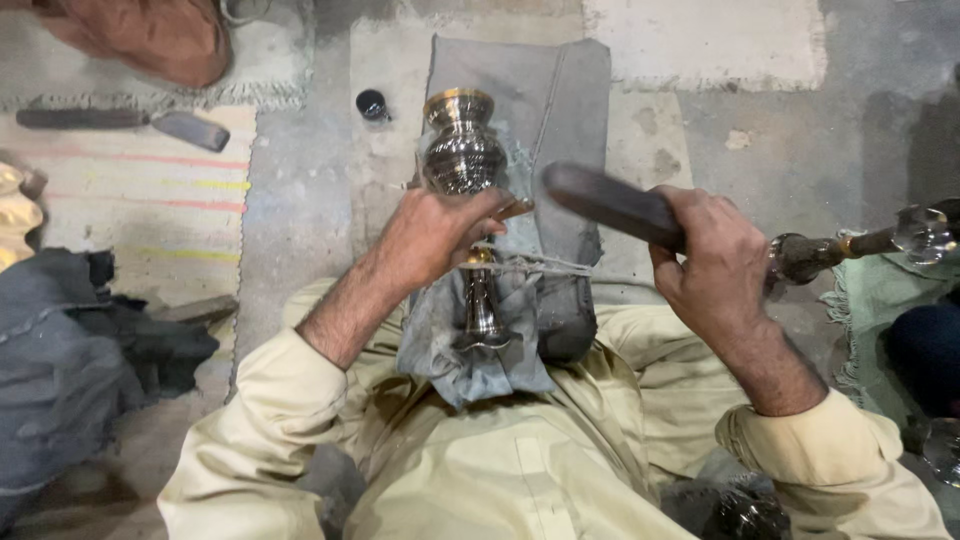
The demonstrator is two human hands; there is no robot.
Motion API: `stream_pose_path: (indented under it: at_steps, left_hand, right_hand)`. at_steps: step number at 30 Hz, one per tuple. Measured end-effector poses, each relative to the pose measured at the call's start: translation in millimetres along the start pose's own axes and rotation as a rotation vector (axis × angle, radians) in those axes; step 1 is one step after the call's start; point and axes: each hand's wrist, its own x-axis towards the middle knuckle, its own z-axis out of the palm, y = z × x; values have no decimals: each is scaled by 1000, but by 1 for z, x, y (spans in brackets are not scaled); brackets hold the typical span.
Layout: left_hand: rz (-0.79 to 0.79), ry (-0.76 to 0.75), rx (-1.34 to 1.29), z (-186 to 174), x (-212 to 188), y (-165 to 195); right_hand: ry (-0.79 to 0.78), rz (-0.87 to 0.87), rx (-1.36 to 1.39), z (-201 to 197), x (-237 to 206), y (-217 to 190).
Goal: The person sits cross-legged on the floor and uses a hammer to strike a chisel placed against a metal hookah base. The base is secured with a cloth and rope. The person repeatedly hammers the chisel to shape or emboss the metal surface.
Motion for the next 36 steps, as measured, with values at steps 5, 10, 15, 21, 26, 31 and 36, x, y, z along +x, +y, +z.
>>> stream_pose_path:
  at_steps: [5, 10, 15, 21, 26, 31, 36]
  left_hand:
    - [34, 78, 10, -3, -2, 0]
    - [0, 70, -28, -5, -6, 1]
    - [2, 110, -54, -6, -13, -2]
    - [22, 143, -57, 0, -19, -8]
    - [59, 242, -59, 10, -33, -17]
    - [32, 240, -102, 20, -34, -28]
    - [63, 330, -129, 18, -40, -26]
  right_hand:
    - [-16, 47, -1, -4, 7, 0]
    - [-35, -27, -104, -7, 14, -4]
    - [-61, -116, -181, -13, 23, -11]
    - [-69, -150, -283, -19, 33, -19]
    - [-64, -222, -246, -19, 42, -16]
    - [-43, -265, -153, -21, 54, -22]
    - [-14, -330, -215, -30, 65, -38]
